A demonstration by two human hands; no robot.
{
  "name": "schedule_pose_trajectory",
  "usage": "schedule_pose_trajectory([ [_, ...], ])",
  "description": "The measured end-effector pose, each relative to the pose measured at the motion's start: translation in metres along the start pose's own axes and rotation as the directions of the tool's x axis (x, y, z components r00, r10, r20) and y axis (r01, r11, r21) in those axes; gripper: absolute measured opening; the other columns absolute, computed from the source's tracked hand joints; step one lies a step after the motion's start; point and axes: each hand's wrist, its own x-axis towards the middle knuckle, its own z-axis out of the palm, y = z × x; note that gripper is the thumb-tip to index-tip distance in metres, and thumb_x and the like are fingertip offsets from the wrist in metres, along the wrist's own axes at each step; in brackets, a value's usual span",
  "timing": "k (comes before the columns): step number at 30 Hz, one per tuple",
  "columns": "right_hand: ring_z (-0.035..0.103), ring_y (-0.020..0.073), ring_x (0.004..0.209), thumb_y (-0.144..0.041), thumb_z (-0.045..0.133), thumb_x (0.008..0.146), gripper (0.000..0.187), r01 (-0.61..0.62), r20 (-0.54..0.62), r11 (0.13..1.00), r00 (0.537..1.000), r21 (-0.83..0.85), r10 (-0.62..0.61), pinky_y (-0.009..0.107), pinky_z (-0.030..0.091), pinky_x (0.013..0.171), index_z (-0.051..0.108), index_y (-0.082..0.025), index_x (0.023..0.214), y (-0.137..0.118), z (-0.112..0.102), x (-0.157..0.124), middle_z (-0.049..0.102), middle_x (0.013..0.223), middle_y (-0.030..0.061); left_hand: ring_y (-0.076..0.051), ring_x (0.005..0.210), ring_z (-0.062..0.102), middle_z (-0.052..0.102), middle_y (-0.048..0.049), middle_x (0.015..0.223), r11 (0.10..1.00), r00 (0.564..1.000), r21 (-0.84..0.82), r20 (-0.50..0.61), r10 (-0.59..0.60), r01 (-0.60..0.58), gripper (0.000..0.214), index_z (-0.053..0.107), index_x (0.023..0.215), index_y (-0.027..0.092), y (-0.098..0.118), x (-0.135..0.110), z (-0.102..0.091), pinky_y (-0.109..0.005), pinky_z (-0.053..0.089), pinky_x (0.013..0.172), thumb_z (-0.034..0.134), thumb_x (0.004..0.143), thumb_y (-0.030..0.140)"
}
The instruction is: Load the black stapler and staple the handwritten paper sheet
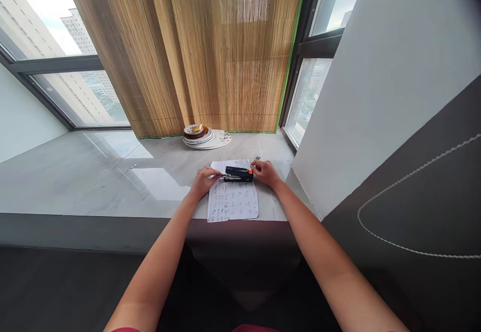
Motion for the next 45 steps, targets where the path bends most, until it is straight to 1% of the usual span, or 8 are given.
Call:
schedule_pose_trajectory([
  [6, 0.047, 0.0145, 0.054, -0.032, 0.053, 0.093, 0.025, 0.005, 0.004, 1.0, 1.0, -0.015, -0.005, 0.028, 0.035, 0.064, 0.071, -0.022, 0.08, 0.0012, 0.0011, 0.0008, 0.052, 0.055, -0.0018, -0.027, 0.101, 0.072, 0.082, -0.0065, 0.098, 0.999, 0.999, -0.031, -0.012, 0.031, -0.032, 0.013, 0.084, 0.098, 0.029, -0.0024, -0.0007, -0.0001, -0.045, 0.057, 0.092, 0.073, 0.093, 0.033],
  [13, 0.045, 0.0135, 0.053, -0.031, 0.052, 0.093, 0.025, 0.004, 0.005, 1.0, 1.0, 0.02, -0.004, 0.029, 0.034, 0.064, 0.07, -0.021, 0.079, 0.0012, 0.0016, 0.0012, 0.05, 0.054, -0.0033, -0.027, 0.101, 0.07, 0.082, -0.0054, 0.1, 0.997, 0.997, 0.039, -0.027, 0.073, -0.072, 0.009, 0.084, 0.095, 0.029, -0.0011, -0.0046, -0.0003, -0.046, 0.053, 0.093, 0.074, 0.092, 0.03],
  [17, 0.046, 0.0139, 0.054, -0.029, 0.053, 0.091, 0.023, -0.004, 0.012, 1.0, 1.0, 0.006, 0.004, 0.028, 0.034, 0.064, 0.072, -0.021, 0.081, 0.0015, 0.0016, 0.0019, 0.053, 0.055, -0.0026, -0.028, 0.101, 0.068, 0.081, -0.0055, 0.102, 0.994, 0.999, 0.093, -0.007, 0.05, -0.049, 0.009, 0.082, 0.097, 0.029, 0.0018, -0.0058, -0.0023, -0.048, 0.049, 0.095, 0.077, 0.09, 0.028],
  [24, 0.045, 0.0142, 0.054, -0.029, 0.054, 0.091, 0.023, -0.006, 0.016, 1.0, 1.0, -0.014, 0.006, 0.028, 0.034, 0.063, 0.071, -0.022, 0.078, 0.001, 0.001, 0.0023, 0.052, 0.056, -0.0022, -0.029, 0.102, 0.066, 0.079, -0.0061, 0.104, 0.997, 0.998, 0.075, 0.055, 0.028, -0.032, 0.014, 0.079, 0.104, 0.027, 0.0071, -0.0036, -0.0045, -0.048, 0.048, 0.096, 0.075, 0.09, 0.024],
  [28, 0.047, 0.0148, 0.055, -0.026, 0.054, 0.091, 0.022, -0.009, 0.019, 1.0, 1.0, -0.027, 0.009, 0.028, 0.034, 0.064, 0.071, -0.022, 0.079, 0.0018, 0.001, 0.003, 0.055, 0.057, -0.001, -0.027, 0.105, 0.066, 0.077, -0.007, 0.106, 0.998, 0.998, 0.039, 0.05, 0.048, -0.05, 0.016, 0.077, 0.109, 0.026, 0.0055, -0.002, -0.0052, -0.046, 0.049, 0.098, 0.068, 0.096, 0.025],
  [32, 0.048, 0.0151, 0.056, -0.025, 0.055, 0.092, 0.021, -0.02, 0.035, 0.999, 0.999, -0.032, 0.021, 0.028, 0.035, 0.066, 0.072, -0.021, 0.08, 0.0043, 0.0019, 0.0041, 0.058, 0.059, 0.0001, -0.025, 0.105, 0.067, 0.073, -0.0075, 0.105, 1.0, 0.999, -0.004, 0.024, 0.027, -0.027, 0.019, 0.076, 0.112, 0.026, 0.0009, 0.0004, -0.0046, -0.045, 0.052, 0.099, 0.063, 0.099, 0.025],
  [36, 0.049, 0.015, 0.058, -0.024, 0.056, 0.093, 0.021, -0.019, 0.047, 0.999, 0.999, -0.032, 0.021, 0.029, 0.035, 0.067, 0.071, -0.021, 0.08, 0.0044, 0.0017, 0.0043, 0.06, 0.061, 0.0002, -0.026, 0.107, 0.068, 0.075, -0.0076, 0.108, 1.0, 0.999, -0.015, 0.046, 0.019, -0.019, 0.017, 0.077, 0.108, 0.025, -0.001, 0.0019, -0.0035, -0.046, 0.052, 0.1, 0.064, 0.099, 0.029],
  [45, 0.051, 0.0161, 0.061, -0.024, 0.055, 0.094, 0.022, -0.02, 0.063, 0.998, 0.998, -0.057, 0.023, 0.029, 0.034, 0.067, 0.072, -0.021, 0.08, 0.0045, 0.0016, 0.0043, 0.062, 0.064, 0.0014, -0.025, 0.099, 0.069, 0.079, -0.0065, 0.107, 1.0, 0.999, -0.024, 0.051, -0.005, 0.006, 0.023, 0.079, 0.115, 0.027, 0.0011, 0.0009, -0.0035, -0.043, 0.055, 0.093, 0.065, 0.097, 0.032],
])
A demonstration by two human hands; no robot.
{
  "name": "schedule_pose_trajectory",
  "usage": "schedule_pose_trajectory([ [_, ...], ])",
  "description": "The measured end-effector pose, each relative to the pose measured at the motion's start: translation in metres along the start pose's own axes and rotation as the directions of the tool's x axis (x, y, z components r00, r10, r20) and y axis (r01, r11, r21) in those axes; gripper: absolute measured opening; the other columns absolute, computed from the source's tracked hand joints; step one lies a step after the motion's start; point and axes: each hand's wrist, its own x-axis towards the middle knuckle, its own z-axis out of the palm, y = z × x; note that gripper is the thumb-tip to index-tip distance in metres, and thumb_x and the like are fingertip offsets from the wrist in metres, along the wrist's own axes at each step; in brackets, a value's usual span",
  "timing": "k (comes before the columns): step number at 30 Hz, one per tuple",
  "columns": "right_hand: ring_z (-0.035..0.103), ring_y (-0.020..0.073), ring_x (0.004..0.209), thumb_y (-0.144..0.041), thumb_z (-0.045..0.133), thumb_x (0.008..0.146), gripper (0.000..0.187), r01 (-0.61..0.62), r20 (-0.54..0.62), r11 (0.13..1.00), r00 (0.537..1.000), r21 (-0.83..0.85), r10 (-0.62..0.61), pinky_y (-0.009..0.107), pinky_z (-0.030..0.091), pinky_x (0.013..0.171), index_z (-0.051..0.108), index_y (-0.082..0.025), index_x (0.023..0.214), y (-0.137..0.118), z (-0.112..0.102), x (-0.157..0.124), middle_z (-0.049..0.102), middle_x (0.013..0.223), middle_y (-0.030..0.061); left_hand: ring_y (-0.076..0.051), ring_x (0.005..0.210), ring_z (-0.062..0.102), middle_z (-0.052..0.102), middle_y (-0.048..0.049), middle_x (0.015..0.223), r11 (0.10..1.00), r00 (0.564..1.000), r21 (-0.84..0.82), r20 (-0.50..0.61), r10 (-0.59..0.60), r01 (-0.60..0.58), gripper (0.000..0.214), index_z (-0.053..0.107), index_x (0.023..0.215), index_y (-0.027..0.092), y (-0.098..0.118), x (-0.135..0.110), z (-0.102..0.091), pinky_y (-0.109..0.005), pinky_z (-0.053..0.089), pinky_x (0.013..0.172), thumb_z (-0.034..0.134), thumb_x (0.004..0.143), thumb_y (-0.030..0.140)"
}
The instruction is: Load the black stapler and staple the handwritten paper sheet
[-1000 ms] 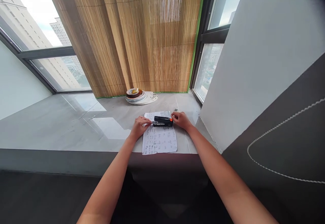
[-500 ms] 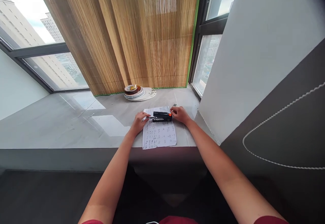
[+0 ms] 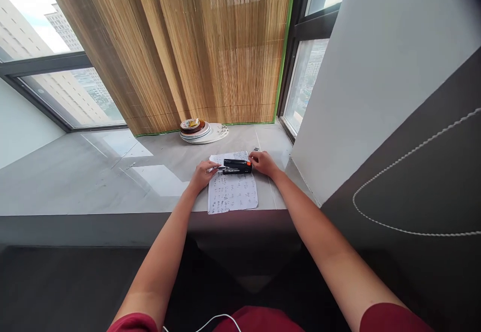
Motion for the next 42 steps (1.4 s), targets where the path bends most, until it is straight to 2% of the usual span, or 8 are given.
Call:
schedule_pose_trajectory([
  [3, 0.05, 0.0158, 0.06, -0.024, 0.055, 0.094, 0.023, 0.003, 0.0, 1.0, 1.0, 0.001, -0.003, 0.029, 0.035, 0.066, 0.072, -0.021, 0.08, 0.001, 0.001, 0.0, 0.061, 0.063, 0.0014, -0.024, 0.097, 0.068, 0.079, -0.0043, 0.104, 0.999, 0.998, -0.007, -0.015, -0.053, 0.053, 0.029, 0.074, 0.122, 0.028, 0.001, 0.0, -0.001, -0.041, 0.055, 0.091, 0.07, 0.094, 0.032],
  [8, 0.05, 0.0156, 0.06, -0.023, 0.055, 0.094, 0.022, 0.008, -0.002, 1.0, 1.0, -0.006, -0.008, 0.029, 0.035, 0.067, 0.073, -0.02, 0.08, 0.0, 0.0, 0.0, 0.063, 0.064, 0.0022, -0.025, 0.095, 0.068, 0.079, -0.0037, 0.099, 0.999, 0.999, -0.001, -0.013, -0.038, 0.038, 0.01, 0.078, 0.096, 0.026, 0.002, 0.0, -0.002, -0.042, 0.054, 0.091, 0.07, 0.093, 0.032],
  [21, 0.05, 0.0157, 0.06, -0.027, 0.055, 0.094, 0.024, -0.011, -0.01, 1.0, 1.0, 0.017, 0.011, 0.03, 0.036, 0.068, 0.072, -0.021, 0.079, 0.001, -0.001, 0.001, 0.06, 0.062, 0.0012, -0.027, 0.099, 0.072, 0.082, -0.0031, 0.099, 0.996, 0.991, 0.015, -0.093, -0.092, 0.093, 0.01, 0.083, 0.093, 0.027, 0.006, -0.007, -0.008, -0.044, 0.058, 0.093, 0.074, 0.09, 0.031],
  [26, 0.053, 0.0165, 0.063, -0.042, 0.053, 0.1, 0.031, -0.026, -0.092, 0.975, 0.995, 0.222, 0.048, 0.03, 0.042, 0.07, 0.073, -0.021, 0.09, 0.0, -0.001, 0.003, 0.061, 0.065, -0.0005, -0.025, 0.106, 0.07, 0.082, -0.0002, 0.106, 0.988, 0.988, 0.044, -0.046, -0.147, 0.149, 0.025, 0.082, 0.098, 0.028, 0.011, -0.01, -0.013, -0.041, 0.056, 0.098, 0.061, 0.09, 0.016],
  [29, 0.062, 0.0195, 0.082, -0.049, 0.057, 0.099, 0.032, 0.087, -0.017, 0.939, 0.996, 0.333, -0.087, 0.032, 0.049, 0.078, 0.073, -0.023, 0.108, -0.004, 0.001, 0.002, 0.072, 0.093, 0.0035, -0.025, 0.11, 0.069, 0.081, -0.0009, 0.109, 0.988, 0.99, 0.068, -0.012, -0.141, 0.142, 0.029, 0.082, 0.1, 0.028, 0.014, -0.01, -0.014, -0.041, 0.054, 0.102, 0.059, 0.089, 0.013],
  [33, 0.065, 0.0251, 0.102, -0.043, 0.072, 0.091, 0.042, 0.23, 0.16, 0.926, 0.945, 0.301, -0.287, 0.039, 0.052, 0.092, 0.067, -0.026, 0.129, -0.008, 0.008, 0.0, 0.072, 0.118, 0.0072, -0.025, 0.103, 0.069, 0.081, -0.0026, 0.106, 0.99, 0.991, 0.056, -0.012, -0.132, 0.132, 0.024, 0.081, 0.098, 0.026, 0.016, -0.008, -0.014, -0.041, 0.054, 0.098, 0.062, 0.088, 0.016],
  [37, 0.066, 0.0261, 0.104, -0.036, 0.071, 0.093, 0.043, 0.231, 0.2, 0.934, 0.936, 0.272, -0.289, 0.04, 0.052, 0.091, 0.065, -0.025, 0.134, -0.005, 0.014, 0.0, 0.072, 0.116, 0.0075, -0.024, 0.095, 0.069, 0.081, -0.0012, 0.102, 0.985, 0.984, 0.023, -0.049, -0.172, 0.173, 0.018, 0.08, 0.094, 0.026, 0.014, -0.009, -0.013, -0.039, 0.056, 0.094, 0.067, 0.086, 0.017],
  [42, 0.065, 0.0244, 0.099, -0.033, 0.071, 0.092, 0.04, 0.209, 0.19, 0.944, 0.947, 0.254, -0.261, 0.039, 0.052, 0.089, 0.066, -0.024, 0.131, -0.003, 0.014, 0.001, 0.072, 0.113, 0.0078, -0.022, 0.102, 0.071, 0.081, -0.0009, 0.099, 0.985, 0.983, -0.041, -0.061, -0.171, 0.168, 0.026, 0.079, 0.088, 0.026, 0.01, -0.009, -0.012, -0.036, 0.056, 0.095, 0.06, 0.085, 0.008],
])
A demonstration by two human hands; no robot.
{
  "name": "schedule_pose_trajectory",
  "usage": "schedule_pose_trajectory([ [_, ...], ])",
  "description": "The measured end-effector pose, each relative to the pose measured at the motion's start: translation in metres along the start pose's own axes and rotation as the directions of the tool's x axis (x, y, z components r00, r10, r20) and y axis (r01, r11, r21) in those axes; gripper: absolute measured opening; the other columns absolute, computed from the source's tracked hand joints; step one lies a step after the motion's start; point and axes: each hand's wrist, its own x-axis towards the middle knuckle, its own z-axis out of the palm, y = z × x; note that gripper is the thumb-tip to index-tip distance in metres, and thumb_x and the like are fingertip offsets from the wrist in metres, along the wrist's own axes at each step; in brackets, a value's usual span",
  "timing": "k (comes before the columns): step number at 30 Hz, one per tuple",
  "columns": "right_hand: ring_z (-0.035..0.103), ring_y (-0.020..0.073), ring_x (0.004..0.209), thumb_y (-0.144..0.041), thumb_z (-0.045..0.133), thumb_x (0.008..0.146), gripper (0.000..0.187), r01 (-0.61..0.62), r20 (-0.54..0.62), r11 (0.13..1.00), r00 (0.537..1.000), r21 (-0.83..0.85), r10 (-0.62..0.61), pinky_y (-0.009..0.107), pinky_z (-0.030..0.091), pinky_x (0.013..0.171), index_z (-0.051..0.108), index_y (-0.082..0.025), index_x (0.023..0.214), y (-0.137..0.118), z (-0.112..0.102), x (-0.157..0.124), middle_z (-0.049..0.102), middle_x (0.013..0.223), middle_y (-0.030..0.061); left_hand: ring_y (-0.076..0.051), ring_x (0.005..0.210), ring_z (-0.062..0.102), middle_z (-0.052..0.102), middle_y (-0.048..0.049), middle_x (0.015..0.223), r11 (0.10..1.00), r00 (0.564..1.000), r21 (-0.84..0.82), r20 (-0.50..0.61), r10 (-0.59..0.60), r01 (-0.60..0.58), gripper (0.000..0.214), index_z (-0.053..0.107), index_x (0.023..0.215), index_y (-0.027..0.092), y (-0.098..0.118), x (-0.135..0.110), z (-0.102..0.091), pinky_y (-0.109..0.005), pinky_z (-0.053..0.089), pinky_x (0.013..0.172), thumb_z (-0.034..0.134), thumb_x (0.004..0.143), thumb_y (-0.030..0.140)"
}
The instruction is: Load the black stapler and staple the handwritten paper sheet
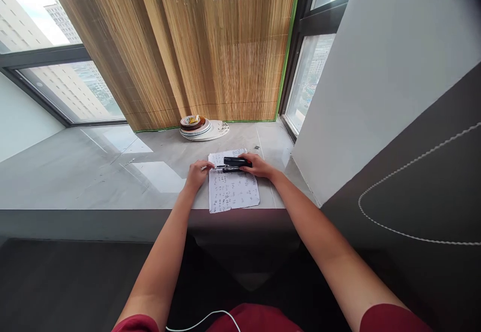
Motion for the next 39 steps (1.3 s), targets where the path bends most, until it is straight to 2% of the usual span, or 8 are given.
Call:
schedule_pose_trajectory([
  [4, 0.065, 0.023, 0.094, -0.029, 0.072, 0.091, 0.034, -0.012, -0.032, 1.0, 0.999, 0.009, 0.012, 0.038, 0.052, 0.088, 0.069, -0.023, 0.124, -0.003, -0.002, 0.0, 0.07, 0.107, 0.007, -0.023, 0.099, 0.07, 0.08, -0.0018, 0.096, 0.998, 0.998, -0.008, 0.033, 0.059, -0.059, 0.022, 0.078, 0.087, 0.025, 0.004, 0.0, 0.0, -0.038, 0.056, 0.092, 0.063, 0.086, 0.009],
  [8, 0.064, 0.0226, 0.095, -0.03, 0.071, 0.091, 0.032, 0.026, -0.04, 0.998, 0.999, 0.053, -0.024, 0.037, 0.052, 0.088, 0.069, -0.023, 0.122, -0.009, -0.001, 0.0, 0.068, 0.108, 0.0067, -0.023, 0.098, 0.07, 0.079, -0.0022, 0.098, 0.993, 0.989, 0.016, 0.091, 0.114, -0.116, 0.013, 0.077, 0.091, 0.026, 0.011, -0.001, 0.001, -0.043, 0.051, 0.1, 0.068, 0.09, 0.016],
  [18, 0.061, 0.0223, 0.089, -0.03, 0.072, 0.09, 0.031, 0.071, -0.055, 0.997, 0.996, 0.029, -0.069, 0.036, 0.051, 0.083, 0.068, -0.022, 0.12, -0.027, 0.01, 0.006, 0.066, 0.099, 0.0063, -0.019, 0.088, 0.068, 0.074, 0.0014, 0.097, 0.991, 0.991, 0.048, 0.055, 0.12, -0.123, 0.021, 0.058, 0.1, 0.025, 0.018, -0.004, 0.002, -0.043, 0.044, 0.103, 0.072, 0.088, 0.014],
  [27, 0.064, 0.0227, 0.093, -0.037, 0.071, 0.091, 0.031, 0.1, -0.061, 0.989, 0.994, 0.11, -0.094, 0.036, 0.052, 0.084, 0.066, -0.022, 0.118, -0.034, 0.023, 0.004, 0.07, 0.106, 0.007, -0.02, 0.09, 0.067, 0.072, 0.0008, 0.096, 0.985, 0.988, 0.117, 0.104, 0.117, -0.129, 0.024, 0.06, 0.101, 0.024, 0.015, -0.002, 0.003, -0.041, 0.045, 0.097, 0.074, 0.085, 0.013],
  [31, 0.066, 0.0235, 0.097, -0.042, 0.071, 0.09, 0.033, 0.057, -0.059, 0.98, 0.997, 0.189, -0.047, 0.037, 0.053, 0.088, 0.067, -0.023, 0.117, -0.04, 0.021, 0.004, 0.072, 0.11, 0.0067, -0.022, 0.093, 0.067, 0.073, -0.0009, 0.096, 0.987, 0.989, 0.122, 0.112, 0.094, -0.108, 0.018, 0.063, 0.101, 0.025, 0.012, -0.001, 0.004, -0.041, 0.046, 0.099, 0.075, 0.088, 0.022],
  [35, 0.068, 0.0233, 0.091, -0.044, 0.077, 0.084, 0.036, -0.019, -0.2, 0.974, 0.978, 0.226, 0.065, 0.037, 0.055, 0.084, 0.072, -0.021, 0.112, -0.036, 0.01, 0.005, 0.075, 0.102, 0.0058, -0.026, 0.107, 0.066, 0.076, -0.0053, 0.108, 0.986, 0.99, 0.139, 0.118, 0.072, -0.089, 0.026, 0.066, 0.117, 0.025, 0.012, 0.0, 0.004, -0.045, 0.045, 0.104, 0.072, 0.093, 0.032],
  [37, 0.069, 0.0242, 0.09, -0.043, 0.077, 0.083, 0.036, -0.094, -0.318, 0.967, 0.933, 0.235, 0.168, 0.039, 0.056, 0.086, 0.073, -0.021, 0.11, -0.031, 0.0, 0.001, 0.076, 0.101, 0.0059, -0.03, 0.118, 0.063, 0.076, -0.0069, 0.121, 0.98, 0.987, 0.177, 0.148, 0.069, -0.095, 0.035, 0.068, 0.128, 0.028, 0.012, 0.0, 0.003, -0.048, 0.044, 0.106, 0.07, 0.094, 0.034],
  [39, 0.07, 0.0261, 0.096, -0.042, 0.073, 0.084, 0.035, -0.165, -0.407, 0.958, 0.879, 0.234, 0.25, 0.043, 0.056, 0.092, 0.073, -0.021, 0.112, -0.026, -0.011, -0.009, 0.076, 0.106, 0.0066, -0.033, 0.123, 0.061, 0.075, -0.0064, 0.128, 0.974, 0.983, 0.209, 0.173, 0.054, -0.09, 0.034, 0.073, 0.127, 0.03, 0.01, 0.0, 0.003, -0.05, 0.044, 0.106, 0.069, 0.093, 0.034],
])
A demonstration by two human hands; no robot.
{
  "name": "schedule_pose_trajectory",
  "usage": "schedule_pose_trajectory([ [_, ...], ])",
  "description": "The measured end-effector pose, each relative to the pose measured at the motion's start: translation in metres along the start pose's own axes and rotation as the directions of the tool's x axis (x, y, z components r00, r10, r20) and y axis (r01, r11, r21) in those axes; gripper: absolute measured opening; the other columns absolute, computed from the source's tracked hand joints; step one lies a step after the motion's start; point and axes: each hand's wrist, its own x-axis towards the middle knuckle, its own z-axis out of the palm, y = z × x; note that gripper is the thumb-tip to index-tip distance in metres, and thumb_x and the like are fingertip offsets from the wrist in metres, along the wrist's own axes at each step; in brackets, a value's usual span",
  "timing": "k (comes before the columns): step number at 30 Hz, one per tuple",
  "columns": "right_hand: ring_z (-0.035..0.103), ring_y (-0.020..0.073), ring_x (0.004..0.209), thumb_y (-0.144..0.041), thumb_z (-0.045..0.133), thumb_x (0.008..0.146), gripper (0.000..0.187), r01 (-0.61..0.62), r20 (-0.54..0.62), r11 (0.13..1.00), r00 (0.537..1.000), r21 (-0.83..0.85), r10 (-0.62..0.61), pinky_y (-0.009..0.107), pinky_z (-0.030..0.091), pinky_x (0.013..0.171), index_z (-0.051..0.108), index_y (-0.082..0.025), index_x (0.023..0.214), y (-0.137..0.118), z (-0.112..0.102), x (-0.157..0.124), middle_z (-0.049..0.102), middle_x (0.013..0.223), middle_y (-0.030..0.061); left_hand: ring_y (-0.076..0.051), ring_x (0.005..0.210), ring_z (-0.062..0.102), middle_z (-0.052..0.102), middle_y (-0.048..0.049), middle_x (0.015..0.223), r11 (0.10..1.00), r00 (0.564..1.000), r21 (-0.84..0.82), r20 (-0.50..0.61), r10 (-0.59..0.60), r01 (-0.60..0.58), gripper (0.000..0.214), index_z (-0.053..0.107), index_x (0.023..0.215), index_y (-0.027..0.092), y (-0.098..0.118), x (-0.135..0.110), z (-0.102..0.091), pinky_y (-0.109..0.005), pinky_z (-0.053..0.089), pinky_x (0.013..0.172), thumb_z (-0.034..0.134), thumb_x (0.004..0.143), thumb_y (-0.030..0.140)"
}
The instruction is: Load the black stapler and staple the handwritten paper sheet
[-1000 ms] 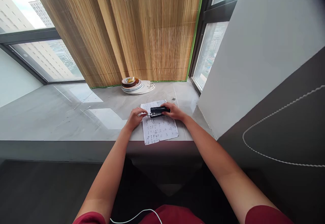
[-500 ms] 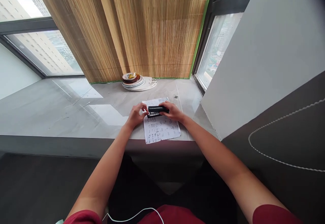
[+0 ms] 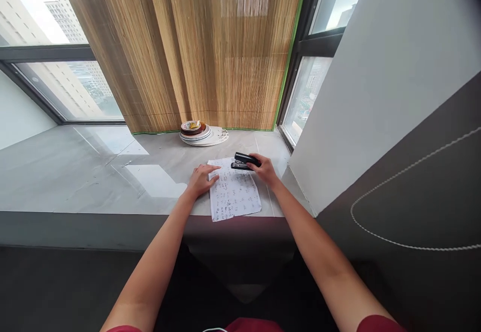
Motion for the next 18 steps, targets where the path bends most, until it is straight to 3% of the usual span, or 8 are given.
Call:
schedule_pose_trajectory([
  [4, 0.068, 0.0283, 0.105, -0.04, 0.065, 0.089, 0.035, -0.063, -0.11, 0.99, 0.993, -0.129, 0.049, 0.047, 0.053, 0.1, 0.073, -0.023, 0.118, 0.01, -0.034, -0.024, 0.074, 0.116, 0.0077, -0.033, 0.12, 0.065, 0.077, -0.0052, 0.125, 1.0, 1.0, 0.011, 0.018, -0.011, 0.011, 0.024, 0.082, 0.105, 0.029, -0.005, 0.001, 0.004, -0.05, 0.047, 0.105, 0.067, 0.088, 0.022],
  [8, 0.067, 0.0269, 0.101, -0.038, 0.062, 0.09, 0.04, -0.111, -0.129, 0.975, 0.988, -0.195, 0.086, 0.047, 0.052, 0.099, 0.074, -0.024, 0.125, 0.019, -0.058, -0.046, 0.073, 0.111, 0.0067, -0.032, 0.119, 0.065, 0.075, -0.0062, 0.126, 1.0, 0.999, 0.018, -0.035, 0.015, -0.014, 0.036, 0.08, 0.112, 0.028, -0.006, 0.003, 0.007, -0.051, 0.048, 0.106, 0.061, 0.085, 0.012],
  [11, 0.066, 0.0262, 0.101, -0.036, 0.06, 0.092, 0.041, -0.095, -0.109, 0.972, 0.991, -0.214, 0.073, 0.046, 0.052, 0.099, 0.073, -0.025, 0.129, 0.023, -0.063, -0.052, 0.072, 0.109, 0.006, -0.03, 0.118, 0.065, 0.075, -0.0072, 0.125, 0.994, 0.995, -0.039, -0.032, 0.098, -0.099, 0.038, 0.079, 0.117, 0.027, -0.004, 0.001, 0.003, -0.05, 0.049, 0.107, 0.056, 0.09, 0.013],
  [14, 0.066, 0.0255, 0.103, -0.033, 0.058, 0.092, 0.041, -0.071, -0.048, 0.976, 0.997, -0.208, 0.062, 0.044, 0.053, 0.098, 0.073, -0.027, 0.13, 0.021, -0.06, -0.052, 0.07, 0.11, 0.0053, -0.028, 0.117, 0.067, 0.075, -0.0081, 0.123, 0.986, 0.988, -0.068, 0.021, 0.154, -0.152, 0.032, 0.08, 0.108, 0.026, 0.003, 0.002, -0.002, -0.049, 0.05, 0.107, 0.053, 0.094, 0.018],
  [18, 0.066, 0.0242, 0.103, -0.028, 0.058, 0.092, 0.043, -0.038, 0.047, 0.985, 0.998, -0.17, 0.046, 0.043, 0.053, 0.098, 0.073, -0.029, 0.132, 0.016, -0.056, -0.051, 0.069, 0.109, 0.004, -0.032, 0.126, 0.064, 0.071, -0.009, 0.135, 0.981, 0.97, -0.007, 0.143, 0.195, -0.196, 0.027, 0.078, 0.118, 0.027, 0.02, 0.014, 0.0, -0.049, 0.047, 0.112, 0.064, 0.096, 0.036],
])
